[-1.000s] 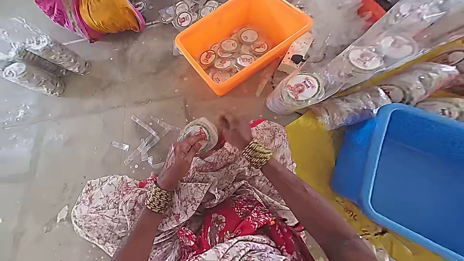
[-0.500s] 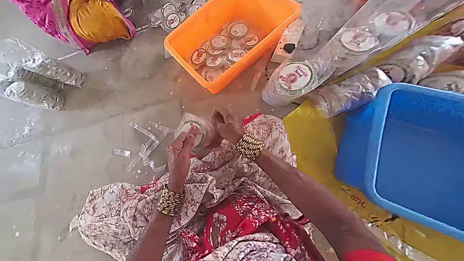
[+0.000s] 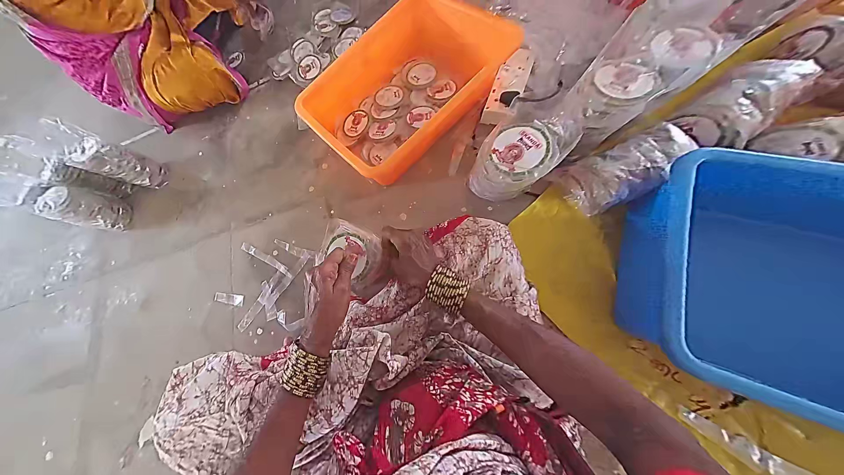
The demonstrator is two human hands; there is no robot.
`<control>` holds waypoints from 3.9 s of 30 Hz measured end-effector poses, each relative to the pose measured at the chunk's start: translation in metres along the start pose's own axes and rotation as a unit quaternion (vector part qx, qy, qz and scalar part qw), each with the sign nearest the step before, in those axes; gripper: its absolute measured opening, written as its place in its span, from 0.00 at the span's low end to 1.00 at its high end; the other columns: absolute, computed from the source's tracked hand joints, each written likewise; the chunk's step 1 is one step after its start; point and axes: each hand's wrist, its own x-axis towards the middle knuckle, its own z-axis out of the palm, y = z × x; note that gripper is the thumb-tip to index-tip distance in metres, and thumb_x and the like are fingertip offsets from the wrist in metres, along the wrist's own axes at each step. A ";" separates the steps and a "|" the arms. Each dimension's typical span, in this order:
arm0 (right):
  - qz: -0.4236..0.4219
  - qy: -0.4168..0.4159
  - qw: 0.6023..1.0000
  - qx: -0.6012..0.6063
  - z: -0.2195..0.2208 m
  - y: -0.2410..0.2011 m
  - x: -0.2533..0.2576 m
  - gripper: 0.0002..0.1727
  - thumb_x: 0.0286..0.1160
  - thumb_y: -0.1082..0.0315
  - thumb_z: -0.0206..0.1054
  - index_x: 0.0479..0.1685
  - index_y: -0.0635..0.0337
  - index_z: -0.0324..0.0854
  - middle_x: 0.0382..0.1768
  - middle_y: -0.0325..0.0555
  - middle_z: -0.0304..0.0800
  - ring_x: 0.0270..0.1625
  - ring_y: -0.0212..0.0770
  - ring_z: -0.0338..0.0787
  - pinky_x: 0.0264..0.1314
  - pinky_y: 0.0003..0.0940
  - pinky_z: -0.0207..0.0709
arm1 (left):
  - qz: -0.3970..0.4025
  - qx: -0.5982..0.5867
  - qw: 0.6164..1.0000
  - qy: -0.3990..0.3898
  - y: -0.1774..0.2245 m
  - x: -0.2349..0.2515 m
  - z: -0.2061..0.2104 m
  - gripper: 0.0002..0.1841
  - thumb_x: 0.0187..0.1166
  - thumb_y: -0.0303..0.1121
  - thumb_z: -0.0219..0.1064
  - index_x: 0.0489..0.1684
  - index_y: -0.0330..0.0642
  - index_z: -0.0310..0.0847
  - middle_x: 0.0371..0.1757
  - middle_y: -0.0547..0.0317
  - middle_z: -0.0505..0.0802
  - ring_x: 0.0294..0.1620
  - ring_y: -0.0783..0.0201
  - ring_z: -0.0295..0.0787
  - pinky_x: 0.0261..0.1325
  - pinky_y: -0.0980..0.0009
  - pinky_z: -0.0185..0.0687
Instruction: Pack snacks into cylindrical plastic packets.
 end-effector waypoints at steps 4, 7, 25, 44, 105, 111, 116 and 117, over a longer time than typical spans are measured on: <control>-0.010 0.099 0.984 0.147 0.013 0.026 -0.001 0.12 0.74 0.75 0.61 0.50 0.70 0.85 0.46 0.61 0.91 0.54 0.55 0.90 0.62 0.53 0.79 | 0.084 0.070 0.991 -0.076 0.002 -0.006 -0.004 0.27 0.79 0.47 0.66 0.60 0.27 0.84 0.60 0.39 0.92 0.63 0.48 0.89 0.68 0.49 0.80; 0.016 0.203 0.938 0.282 0.027 0.050 0.002 0.10 0.75 0.74 0.63 0.47 0.73 0.84 0.41 0.53 0.88 0.43 0.37 0.87 0.52 0.34 0.81 | 0.170 0.149 0.969 -0.105 -0.003 -0.005 -0.010 0.27 0.72 0.51 0.73 0.48 0.29 0.88 0.64 0.37 0.89 0.70 0.38 0.83 0.69 0.42 0.77; -0.011 0.235 0.928 0.289 0.044 0.063 0.009 0.08 0.78 0.70 0.65 0.44 0.68 0.83 0.32 0.45 0.86 0.34 0.33 0.84 0.42 0.32 0.79 | -0.135 0.070 0.980 -0.132 0.002 0.063 -0.014 0.21 0.93 0.37 0.48 0.43 0.29 0.85 0.32 0.51 0.88 0.33 0.60 0.84 0.48 0.57 0.80; -0.157 0.181 0.944 0.227 0.051 0.018 0.011 0.10 0.79 0.69 0.63 0.41 0.68 0.86 0.32 0.46 0.88 0.31 0.31 0.84 0.39 0.28 0.80 | -0.433 -0.552 0.684 0.199 -0.085 -0.028 -0.023 0.21 0.93 0.39 0.47 0.22 0.50 0.70 0.07 0.75 0.68 0.03 0.82 0.56 0.06 0.87 0.51; -0.050 0.083 0.963 -0.252 0.020 -0.026 0.008 0.12 0.77 0.75 0.63 0.54 0.68 0.87 0.51 0.65 0.92 0.56 0.65 0.91 0.59 0.64 0.78 | -0.464 -0.555 0.690 0.006 -0.125 0.004 0.041 0.16 0.91 0.39 0.53 0.27 0.47 0.71 0.12 0.71 0.70 0.06 0.80 0.55 0.09 0.85 0.50; -0.039 0.060 0.966 -0.249 0.008 -0.014 0.002 0.13 0.82 0.73 0.60 0.54 0.69 0.86 0.54 0.62 0.92 0.58 0.61 0.91 0.64 0.59 0.78 | -0.461 -0.553 0.694 0.001 -0.120 0.006 0.040 0.15 0.91 0.38 0.53 0.29 0.47 0.71 0.13 0.71 0.69 0.06 0.79 0.53 0.09 0.84 0.48; -0.004 0.035 0.944 -0.327 0.010 0.007 0.006 0.15 0.79 0.74 0.59 0.59 0.67 0.85 0.58 0.62 0.90 0.58 0.61 0.91 0.60 0.60 0.80 | -0.470 -0.544 0.696 0.002 -0.123 0.005 0.042 0.14 0.91 0.38 0.54 0.29 0.47 0.72 0.13 0.70 0.69 0.06 0.78 0.54 0.09 0.83 0.49; 0.005 0.018 0.945 -0.327 0.008 0.009 0.007 0.15 0.79 0.73 0.58 0.58 0.67 0.84 0.59 0.61 0.90 0.59 0.60 0.91 0.61 0.59 0.79 | -0.470 -0.537 0.700 -0.001 -0.121 0.006 0.041 0.14 0.91 0.38 0.53 0.29 0.47 0.71 0.12 0.71 0.68 0.06 0.78 0.53 0.09 0.83 0.48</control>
